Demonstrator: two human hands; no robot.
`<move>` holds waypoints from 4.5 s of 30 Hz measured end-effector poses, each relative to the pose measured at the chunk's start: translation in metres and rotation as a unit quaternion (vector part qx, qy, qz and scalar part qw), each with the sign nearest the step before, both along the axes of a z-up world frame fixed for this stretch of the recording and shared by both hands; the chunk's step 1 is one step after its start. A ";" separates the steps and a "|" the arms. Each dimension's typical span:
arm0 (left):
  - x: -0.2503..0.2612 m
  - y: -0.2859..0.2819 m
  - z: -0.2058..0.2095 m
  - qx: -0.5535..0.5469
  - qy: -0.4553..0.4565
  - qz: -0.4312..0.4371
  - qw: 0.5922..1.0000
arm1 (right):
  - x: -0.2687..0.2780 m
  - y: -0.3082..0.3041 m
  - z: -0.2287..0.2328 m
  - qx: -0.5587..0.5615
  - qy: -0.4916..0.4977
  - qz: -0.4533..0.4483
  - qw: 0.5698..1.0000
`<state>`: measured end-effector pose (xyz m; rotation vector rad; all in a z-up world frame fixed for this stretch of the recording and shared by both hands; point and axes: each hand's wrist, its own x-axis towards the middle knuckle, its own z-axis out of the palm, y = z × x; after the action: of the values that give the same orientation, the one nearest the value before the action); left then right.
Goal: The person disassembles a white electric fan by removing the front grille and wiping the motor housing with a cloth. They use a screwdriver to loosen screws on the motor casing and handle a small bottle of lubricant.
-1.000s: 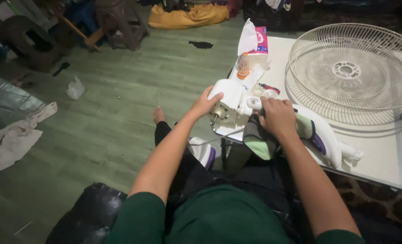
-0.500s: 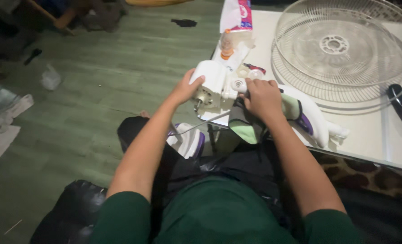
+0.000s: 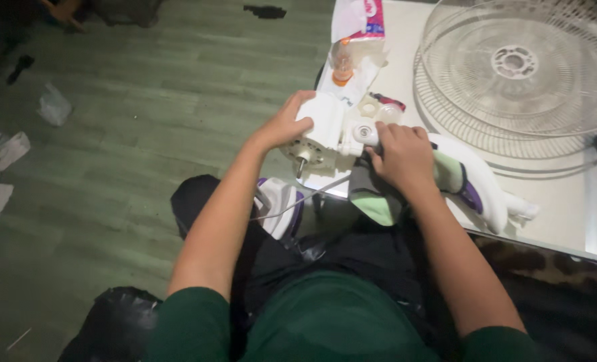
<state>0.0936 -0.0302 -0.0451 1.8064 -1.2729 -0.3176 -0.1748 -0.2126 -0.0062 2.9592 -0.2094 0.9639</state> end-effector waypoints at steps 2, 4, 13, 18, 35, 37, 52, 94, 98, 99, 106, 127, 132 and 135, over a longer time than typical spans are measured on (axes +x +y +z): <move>0.000 0.001 -0.001 0.013 0.008 -0.005 1.000 | 0.001 0.000 -0.002 -0.005 0.005 -0.003 1.000; 0.001 0.000 0.002 0.023 0.010 -0.013 1.000 | 0.002 0.000 -0.002 -0.007 0.020 -0.010 1.000; 0.012 0.026 0.012 0.033 0.188 -0.051 0.980 | 0.003 0.002 0.000 -0.007 0.041 -0.020 0.999; 0.024 0.045 0.012 -0.035 0.217 -0.084 0.972 | 0.004 0.002 -0.003 -0.010 0.053 -0.037 0.998; 0.056 0.091 -0.132 0.667 -0.166 0.098 0.720 | 0.006 0.006 -0.004 -0.032 0.058 -0.054 0.996; 0.063 0.096 -0.161 0.678 -0.161 0.081 0.713 | 0.006 0.006 -0.004 -0.040 0.062 -0.059 0.996; 0.061 0.093 -0.206 0.712 -0.146 0.057 0.685 | 0.007 0.001 -0.013 -0.053 0.069 -0.062 0.994; 0.066 0.172 -0.141 0.465 -0.028 0.073 0.882 | 0.013 0.007 0.000 -0.037 0.061 -0.062 0.995; 0.071 0.174 -0.140 0.461 -0.025 0.058 0.885 | 0.012 0.006 -0.003 -0.033 0.063 -0.065 0.995; 0.070 0.175 -0.141 0.457 -0.018 0.057 0.888 | 0.011 0.005 -0.005 -0.034 0.063 -0.065 0.995; 0.020 0.177 -0.163 0.249 0.125 0.316 0.907 | 0.009 0.001 -0.012 0.004 0.068 -0.060 0.996; -0.017 0.120 -0.209 -0.146 0.054 0.565 0.811 | 0.023 0.005 0.013 0.032 0.055 -0.038 0.997; -0.020 0.122 -0.204 -0.024 0.140 0.589 0.796 | 0.023 0.006 0.015 0.030 0.050 -0.033 0.998; -0.030 0.098 -0.208 -0.128 0.034 0.667 0.733 | 0.022 0.004 0.014 0.052 0.040 -0.022 0.998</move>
<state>0.0636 0.0678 -0.2531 1.9537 0.2585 0.5755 -0.1531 -0.2081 0.0078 3.0651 -0.3321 0.8531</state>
